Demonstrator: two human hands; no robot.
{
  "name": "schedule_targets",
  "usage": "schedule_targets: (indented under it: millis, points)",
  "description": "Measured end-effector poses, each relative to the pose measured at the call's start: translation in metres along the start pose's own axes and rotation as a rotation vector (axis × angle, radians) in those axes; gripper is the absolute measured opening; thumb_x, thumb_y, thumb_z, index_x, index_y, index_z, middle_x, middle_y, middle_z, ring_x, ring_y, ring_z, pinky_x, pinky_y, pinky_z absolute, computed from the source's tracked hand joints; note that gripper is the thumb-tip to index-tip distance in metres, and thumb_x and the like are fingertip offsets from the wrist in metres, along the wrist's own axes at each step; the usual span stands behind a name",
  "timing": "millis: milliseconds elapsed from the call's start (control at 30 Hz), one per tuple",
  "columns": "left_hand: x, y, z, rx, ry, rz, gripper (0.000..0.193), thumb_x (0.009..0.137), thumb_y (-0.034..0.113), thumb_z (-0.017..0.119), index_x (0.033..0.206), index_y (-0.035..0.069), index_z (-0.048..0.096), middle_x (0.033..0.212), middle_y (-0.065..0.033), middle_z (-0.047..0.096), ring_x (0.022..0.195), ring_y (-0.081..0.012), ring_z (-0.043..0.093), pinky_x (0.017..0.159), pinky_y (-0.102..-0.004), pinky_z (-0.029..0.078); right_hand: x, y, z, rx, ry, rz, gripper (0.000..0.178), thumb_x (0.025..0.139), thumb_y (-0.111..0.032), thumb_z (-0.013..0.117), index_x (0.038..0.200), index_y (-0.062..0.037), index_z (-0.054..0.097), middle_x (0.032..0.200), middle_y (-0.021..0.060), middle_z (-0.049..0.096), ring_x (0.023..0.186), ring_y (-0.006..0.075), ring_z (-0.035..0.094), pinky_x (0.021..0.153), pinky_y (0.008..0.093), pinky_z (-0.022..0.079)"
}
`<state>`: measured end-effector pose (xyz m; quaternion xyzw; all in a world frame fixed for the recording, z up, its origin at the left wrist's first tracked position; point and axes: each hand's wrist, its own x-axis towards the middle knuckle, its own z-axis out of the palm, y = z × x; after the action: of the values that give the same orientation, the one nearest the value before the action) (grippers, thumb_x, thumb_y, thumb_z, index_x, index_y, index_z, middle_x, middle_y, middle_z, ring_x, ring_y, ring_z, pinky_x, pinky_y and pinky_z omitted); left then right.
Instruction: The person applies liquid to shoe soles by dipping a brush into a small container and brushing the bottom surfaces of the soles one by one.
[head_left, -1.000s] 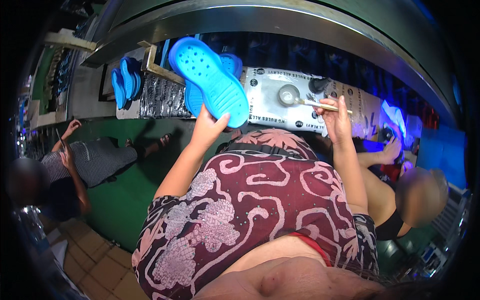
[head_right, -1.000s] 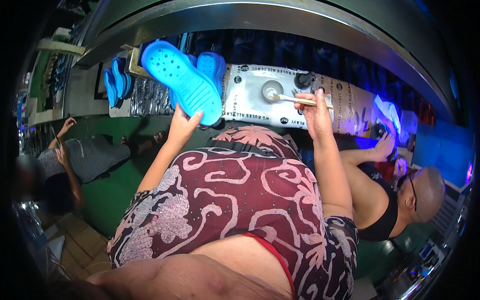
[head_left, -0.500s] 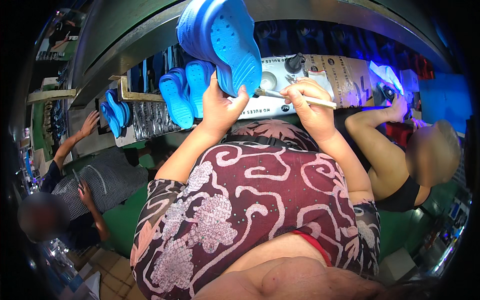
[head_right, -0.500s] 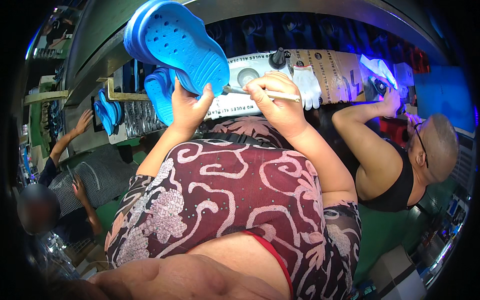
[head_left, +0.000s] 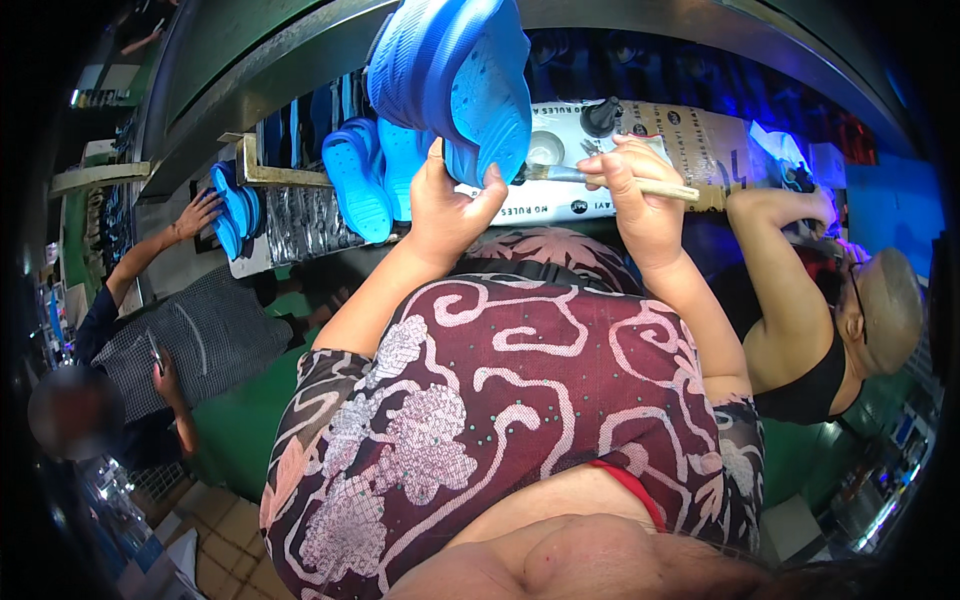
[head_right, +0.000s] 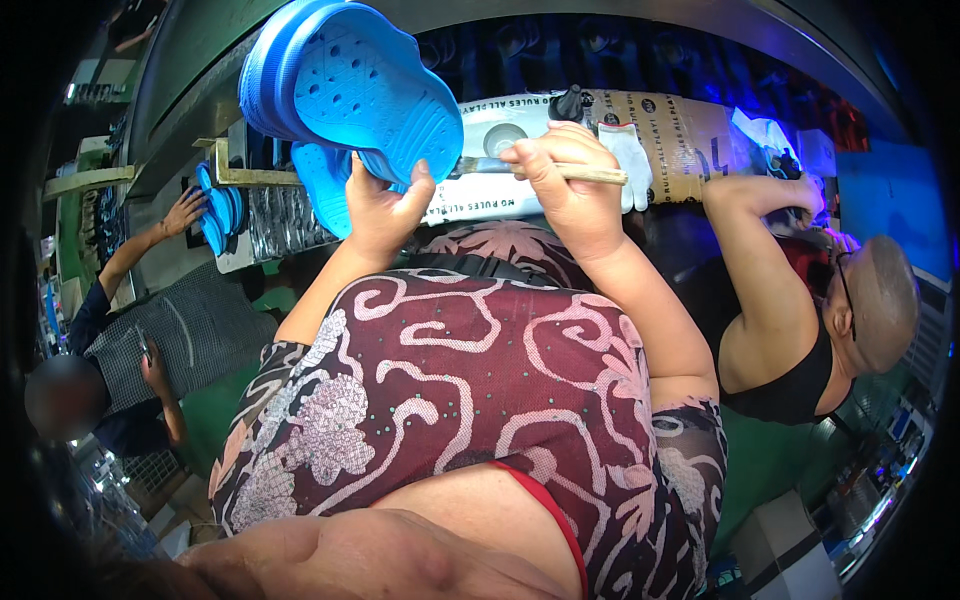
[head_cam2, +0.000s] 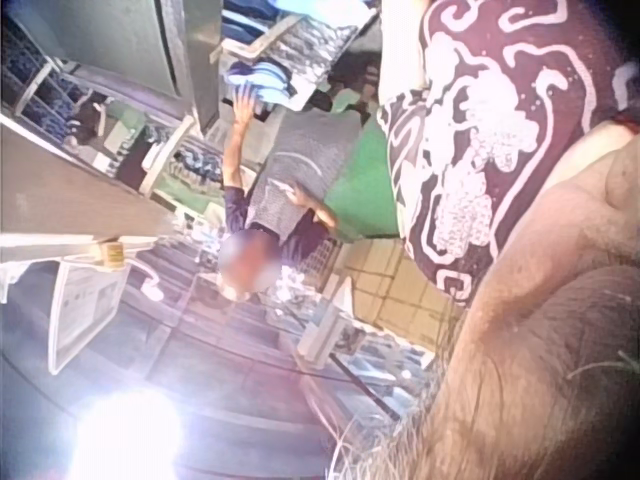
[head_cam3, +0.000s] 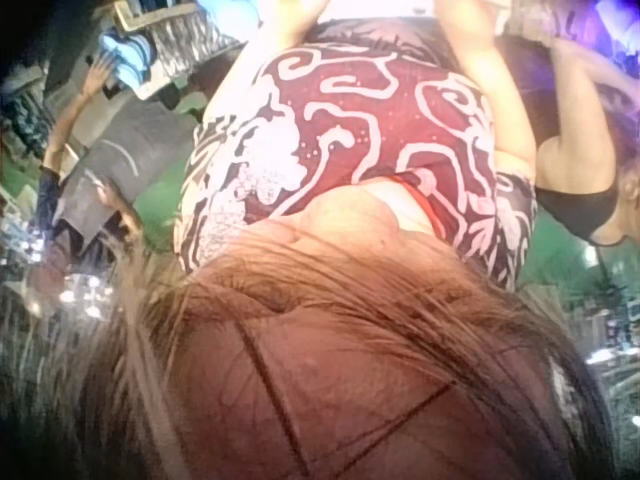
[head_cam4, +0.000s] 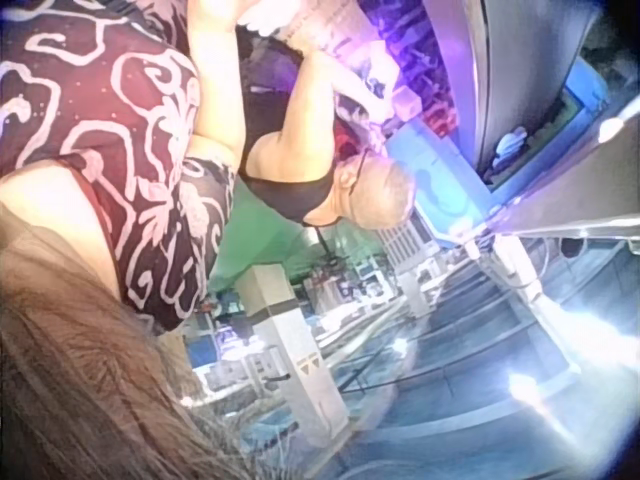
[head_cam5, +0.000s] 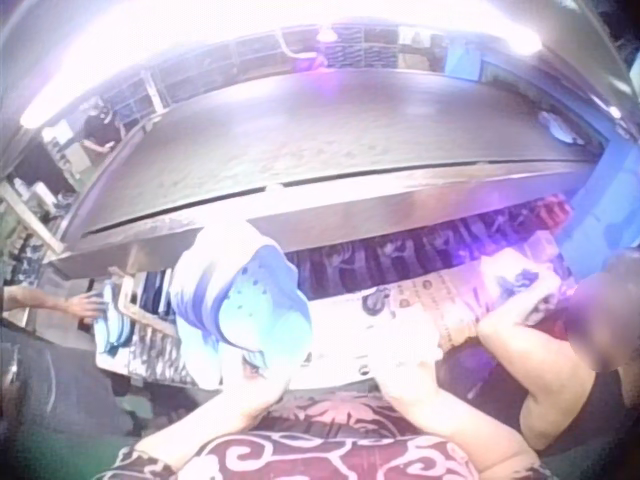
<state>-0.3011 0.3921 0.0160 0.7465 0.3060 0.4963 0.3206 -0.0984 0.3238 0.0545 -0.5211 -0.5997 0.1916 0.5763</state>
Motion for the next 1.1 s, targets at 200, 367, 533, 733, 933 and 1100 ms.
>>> schedule_targets:
  millis: [200,367,533,733,933,1100]
  points:
    - [-0.003,-0.006,-0.006,0.08,0.02,0.085,0.061,0.07,-0.003,0.066,0.123,-0.006,0.037,0.086,-0.0155,0.064,0.072,-0.0215,0.066,0.065,-0.0294,0.051,0.006,0.005,0.004,-0.156,-0.114,-0.13,0.024,0.089,-0.017,0.056,0.072,-0.0044,0.067,0.064,0.0042,0.063,0.063,0.0166,0.059,0.087,0.0389,0.04]
    - [-0.008,-0.011,-0.005,0.071,0.067,0.18,0.061,0.069,-0.004,0.066,0.123,-0.004,0.037,0.087,-0.0153,0.063,0.071,-0.0228,0.065,0.064,-0.03,0.051,0.005,-0.003,0.007,-0.038,-0.03,0.006,0.023,0.088,-0.016,0.056,0.071,-0.0044,0.066,0.064,0.0054,0.063,0.061,0.0171,0.058,0.088,0.0368,0.04]
    - [-0.008,-0.01,-0.005,0.094,0.054,0.179,0.057,0.07,-0.004,0.065,0.121,-0.003,0.04,0.091,-0.014,0.062,0.075,-0.0205,0.064,0.065,-0.0298,0.051,0.004,0.0,0.009,-0.169,-0.119,-0.133,0.023,0.088,-0.015,0.056,0.07,-0.0041,0.066,0.064,0.0043,0.062,0.063,0.0181,0.058,0.086,0.0378,0.041]
    - [-0.005,-0.008,-0.004,0.075,0.059,0.209,0.053,0.069,-0.003,0.066,0.117,-0.001,0.043,0.089,-0.0137,0.061,0.073,-0.0206,0.064,0.064,-0.0291,0.051,0.004,-0.001,0.012,-0.104,-0.07,-0.133,0.024,0.088,-0.015,0.056,0.069,-0.0037,0.065,0.063,0.0041,0.063,0.062,0.0178,0.059,0.086,0.0401,0.043]
    - [-0.006,-0.01,-0.005,0.079,0.075,0.18,0.056,0.069,-0.002,0.066,0.118,-0.001,0.041,0.089,-0.014,0.061,0.073,-0.0221,0.064,0.065,-0.03,0.051,0.011,0.004,0.011,-0.159,0.014,-0.153,0.02,0.083,-0.017,0.065,0.065,-0.007,0.066,0.057,0.0018,0.059,0.054,0.0182,0.053,0.076,0.0354,0.042]
    - [-0.009,-0.015,-0.003,0.082,0.084,0.199,0.059,0.069,-0.002,0.066,0.121,-0.001,0.039,0.092,-0.0154,0.061,0.076,-0.0239,0.065,0.068,-0.0314,0.051,0.008,0.006,0.019,-0.119,-0.017,-0.305,0.016,0.079,-0.016,0.067,0.066,-0.008,0.067,0.058,0.0027,0.059,0.054,0.02,0.053,0.074,0.0346,0.042]
